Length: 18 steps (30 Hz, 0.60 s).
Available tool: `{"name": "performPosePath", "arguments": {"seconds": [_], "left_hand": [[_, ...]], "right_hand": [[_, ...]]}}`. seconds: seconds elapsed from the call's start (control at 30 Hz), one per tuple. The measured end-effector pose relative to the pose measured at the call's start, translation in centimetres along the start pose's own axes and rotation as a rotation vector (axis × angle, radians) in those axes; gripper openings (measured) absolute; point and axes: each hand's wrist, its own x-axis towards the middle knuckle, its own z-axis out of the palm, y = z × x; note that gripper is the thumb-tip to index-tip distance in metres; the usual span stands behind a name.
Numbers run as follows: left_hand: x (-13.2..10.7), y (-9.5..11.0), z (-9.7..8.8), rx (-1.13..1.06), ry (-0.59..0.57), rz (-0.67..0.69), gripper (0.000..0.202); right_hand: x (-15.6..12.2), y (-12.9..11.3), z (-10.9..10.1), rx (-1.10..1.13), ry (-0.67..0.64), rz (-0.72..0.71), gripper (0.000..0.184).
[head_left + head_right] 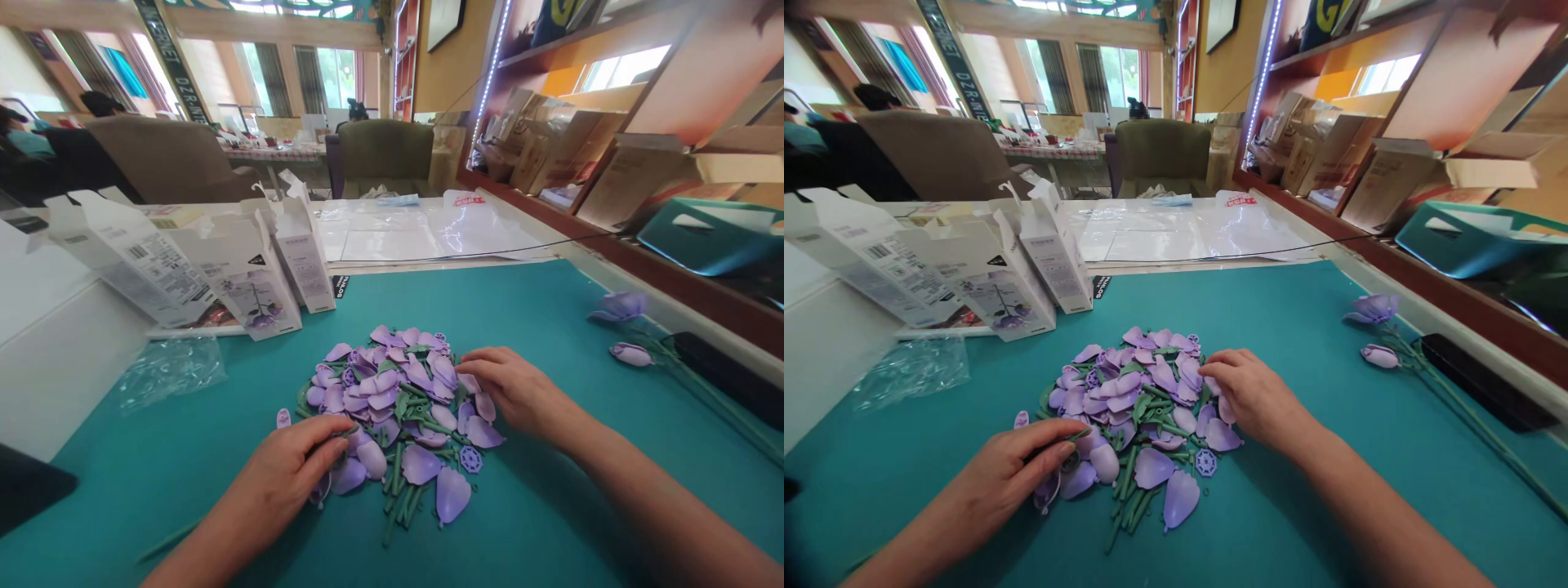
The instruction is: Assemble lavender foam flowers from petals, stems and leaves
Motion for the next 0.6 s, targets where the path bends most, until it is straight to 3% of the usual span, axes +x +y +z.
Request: {"name": "performPosePath", "arguments": {"seconds": [0.17,0.33,0.6], "left_hand": [[0.0,-0.2,0.0,0.016,-0.003,0.008,0.036],[-0.1,0.0,0.0,0.007,-0.016,0.006,0.036],[-0.2,0.5,-0.2,-0.03,-0.045,-0.004,0.037]], "right_hand": [[2.0,-1.7,1.0,-0.039,-0.137,-0.123,0.047],[1.8,-2.2,1.6,-0.042,-0.183,-0.164,0.059],[0.2,-0.8,0.6,-0.019,-0.199,-0.149,0.041]]}}
